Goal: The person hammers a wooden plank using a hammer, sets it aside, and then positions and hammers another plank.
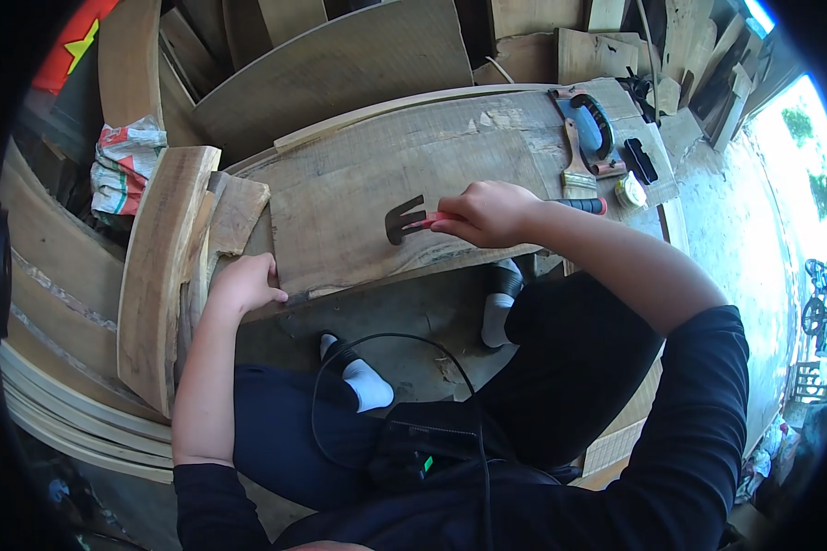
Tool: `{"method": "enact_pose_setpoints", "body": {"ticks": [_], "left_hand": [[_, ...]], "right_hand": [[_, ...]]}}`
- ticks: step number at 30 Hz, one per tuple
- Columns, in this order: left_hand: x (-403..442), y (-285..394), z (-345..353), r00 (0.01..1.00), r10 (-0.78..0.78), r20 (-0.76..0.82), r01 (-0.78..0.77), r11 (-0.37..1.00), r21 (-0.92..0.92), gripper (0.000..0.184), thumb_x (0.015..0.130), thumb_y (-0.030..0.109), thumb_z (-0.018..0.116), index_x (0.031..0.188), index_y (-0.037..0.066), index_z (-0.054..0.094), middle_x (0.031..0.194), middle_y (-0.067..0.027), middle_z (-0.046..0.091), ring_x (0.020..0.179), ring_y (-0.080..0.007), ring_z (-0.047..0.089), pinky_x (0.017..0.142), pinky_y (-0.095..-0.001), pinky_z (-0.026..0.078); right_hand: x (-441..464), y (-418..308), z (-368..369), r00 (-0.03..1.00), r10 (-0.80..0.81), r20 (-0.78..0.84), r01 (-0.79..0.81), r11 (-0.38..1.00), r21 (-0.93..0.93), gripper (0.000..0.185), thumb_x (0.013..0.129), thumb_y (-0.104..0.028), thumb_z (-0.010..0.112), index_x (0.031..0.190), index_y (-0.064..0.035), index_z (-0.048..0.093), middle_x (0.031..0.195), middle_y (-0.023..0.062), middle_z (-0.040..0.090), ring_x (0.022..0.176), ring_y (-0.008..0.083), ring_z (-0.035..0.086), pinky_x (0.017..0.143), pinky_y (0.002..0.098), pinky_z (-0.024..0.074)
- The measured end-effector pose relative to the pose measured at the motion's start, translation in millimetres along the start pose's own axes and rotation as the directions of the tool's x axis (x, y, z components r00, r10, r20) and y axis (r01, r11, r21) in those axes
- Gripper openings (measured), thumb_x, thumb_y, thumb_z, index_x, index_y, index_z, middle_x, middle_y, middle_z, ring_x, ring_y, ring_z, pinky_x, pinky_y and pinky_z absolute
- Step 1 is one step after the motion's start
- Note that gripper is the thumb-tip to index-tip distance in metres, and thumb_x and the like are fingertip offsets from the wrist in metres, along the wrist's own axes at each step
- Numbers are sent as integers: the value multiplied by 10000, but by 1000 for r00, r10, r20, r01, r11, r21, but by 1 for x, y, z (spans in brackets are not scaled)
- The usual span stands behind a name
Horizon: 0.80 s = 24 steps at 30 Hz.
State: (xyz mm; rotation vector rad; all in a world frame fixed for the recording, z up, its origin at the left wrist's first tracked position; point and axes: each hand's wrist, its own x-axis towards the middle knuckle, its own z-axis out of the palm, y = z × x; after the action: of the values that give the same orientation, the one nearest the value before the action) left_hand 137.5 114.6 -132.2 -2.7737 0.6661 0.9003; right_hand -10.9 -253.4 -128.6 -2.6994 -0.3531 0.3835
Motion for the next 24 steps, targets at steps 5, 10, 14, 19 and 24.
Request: {"method": "enact_pose_setpoints", "body": {"ticks": [5, 10, 14, 19, 24], "left_hand": [[0, 5, 2, 1000, -1, -10, 2, 998, 67, 475, 771, 297, 861, 1127, 39, 681, 1146, -167, 730, 1110, -339, 686, 942, -457, 549], [-2, 10, -1, 1000, -4, 18, 2, 996, 91, 457, 776, 289, 856, 1119, 36, 689, 1162, -176, 724, 1109, -354, 685, 935, -462, 555], [-2, 13, -1, 1000, -13, 5, 12, 994, 106, 459, 779, 288, 853, 1121, 31, 687, 1172, -192, 717, 1123, -366, 679, 944, -463, 553], [1, 10, 2, 1000, -5, 11, 4, 996, 92, 470, 783, 288, 851, 1129, 21, 679, 1177, -202, 712, 1132, -368, 675, 952, -465, 549], [3, 10, 1, 999, -15, 41, 13, 998, 69, 476, 790, 279, 845, 1136, 4, 668, 1180, -212, 707, 1138, -375, 668, 963, -466, 545]], "right_hand": [[-11, 9, -3, 998, 68, 7, -67, 997, -27, 401, 1047, -464, 514, 1060, -96, 675, 737, 192, 667, 758, 417, 668, 702, 533, 517], [-20, 17, -4, 996, 90, -23, -90, 996, -3, 366, 1041, -425, 545, 1033, -83, 676, 720, 187, 662, 715, 411, 663, 672, 523, 509], [-23, 27, -3, 997, 59, -56, -58, 998, 9, 333, 1034, -387, 578, 1005, -69, 674, 687, 182, 647, 672, 404, 655, 642, 514, 499], [-22, 28, -7, 995, 93, -23, -93, 995, 30, 426, 1045, -465, 531, 1034, -71, 692, 709, 188, 661, 705, 404, 663, 676, 513, 517], [-18, 30, -7, 995, 92, -25, -91, 995, 43, 432, 1046, -467, 528, 1036, -68, 693, 705, 183, 658, 699, 399, 663, 674, 510, 516]]}}
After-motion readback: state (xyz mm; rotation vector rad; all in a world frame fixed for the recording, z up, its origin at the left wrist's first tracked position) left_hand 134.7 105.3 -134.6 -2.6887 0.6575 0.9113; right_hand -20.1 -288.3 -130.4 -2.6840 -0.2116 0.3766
